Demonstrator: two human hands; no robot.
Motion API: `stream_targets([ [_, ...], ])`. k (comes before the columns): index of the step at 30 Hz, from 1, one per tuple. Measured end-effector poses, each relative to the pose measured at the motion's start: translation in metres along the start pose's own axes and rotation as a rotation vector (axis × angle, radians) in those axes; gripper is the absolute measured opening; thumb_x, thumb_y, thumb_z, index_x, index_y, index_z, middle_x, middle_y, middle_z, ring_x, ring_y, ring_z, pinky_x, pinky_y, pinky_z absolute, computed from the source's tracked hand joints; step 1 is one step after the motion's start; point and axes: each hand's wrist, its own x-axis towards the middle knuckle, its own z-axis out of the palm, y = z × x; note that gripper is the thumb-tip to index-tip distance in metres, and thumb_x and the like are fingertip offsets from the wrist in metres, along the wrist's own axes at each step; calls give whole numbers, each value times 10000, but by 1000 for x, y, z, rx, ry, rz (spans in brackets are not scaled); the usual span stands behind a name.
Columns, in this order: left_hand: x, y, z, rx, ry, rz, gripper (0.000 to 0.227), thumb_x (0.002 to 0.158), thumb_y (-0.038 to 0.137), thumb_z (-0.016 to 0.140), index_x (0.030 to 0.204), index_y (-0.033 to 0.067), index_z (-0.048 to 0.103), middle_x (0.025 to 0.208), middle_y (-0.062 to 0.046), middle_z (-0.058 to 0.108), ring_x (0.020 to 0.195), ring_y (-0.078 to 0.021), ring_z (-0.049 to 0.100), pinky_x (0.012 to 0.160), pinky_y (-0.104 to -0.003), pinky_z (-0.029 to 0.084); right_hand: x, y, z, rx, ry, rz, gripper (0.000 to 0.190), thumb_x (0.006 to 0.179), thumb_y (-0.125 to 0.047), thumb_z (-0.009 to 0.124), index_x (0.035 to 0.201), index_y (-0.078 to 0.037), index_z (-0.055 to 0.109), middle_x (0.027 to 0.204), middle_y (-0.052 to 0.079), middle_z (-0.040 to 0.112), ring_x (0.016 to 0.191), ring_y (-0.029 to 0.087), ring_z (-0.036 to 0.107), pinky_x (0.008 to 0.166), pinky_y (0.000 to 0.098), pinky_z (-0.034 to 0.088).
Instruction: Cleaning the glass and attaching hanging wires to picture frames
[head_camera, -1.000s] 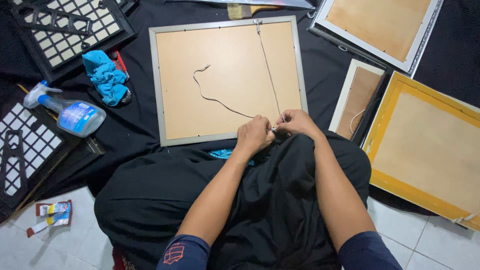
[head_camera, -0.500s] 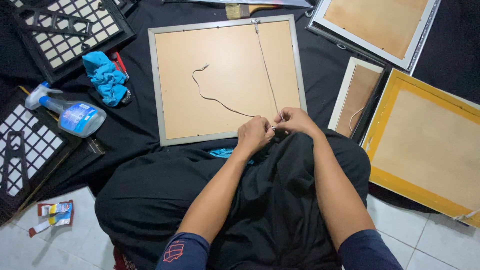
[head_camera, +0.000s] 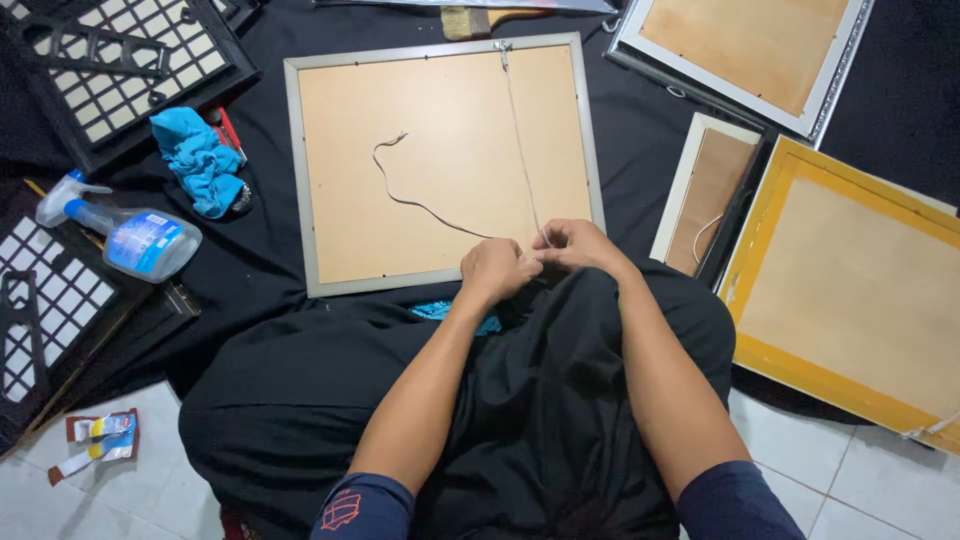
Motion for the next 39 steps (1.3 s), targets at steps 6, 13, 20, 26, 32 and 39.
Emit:
stream_targets([
  [6,3,-13,-6,-182,83,-69,299,798,410,649,930,184,795,948,-139,771,1073,-400,713,886,-516,563,-1,-5,0,3,26,48,197,773,-206,806,965,-166,790,774,42,751,806,227,723,784,330,530],
  [13,0,-14,-4,-129,72,4,250,800,379,698,964,208,778,948,-81,769,1070,-374,717,888,-507,568,1,-3,-2,-50,33,77,199,794,-210,791,988,-163,793,796,64,766,842,246,725,787,351,528],
  [20,-13,-3,-4,-85,14,57,256,848,328,663,990,159,792,1001,-142,763,1090,-415,707,915,-530,562,-6,-11,-3,-43,14,77,185,826,-211,754,993,-138,782,802,88,777,853,269,733,836,380,528],
  [26,-2,-9,11,-111,32,55,270,863,363,627,968,173,787,986,-134,763,1059,-412,717,888,-532,571,-5,-10,-2,-72,4,68,182,850,-230,738,1002,-138,772,821,86,782,886,285,740,852,393,532],
  [32,2,-10,20,-23,85,142,226,868,333,630,966,182,766,988,-131,723,1014,-421,728,881,-544,576,-1,-5,-3,-107,-10,50,198,823,-223,749,1008,-157,776,836,85,785,905,287,740,865,393,531],
  [39,7,-10,28,28,128,202,243,867,344,579,960,161,710,981,-124,652,947,-466,726,862,-574,570,-1,-4,-4,-68,-13,88,246,755,-255,799,991,-189,780,793,30,772,854,225,728,827,347,530],
])
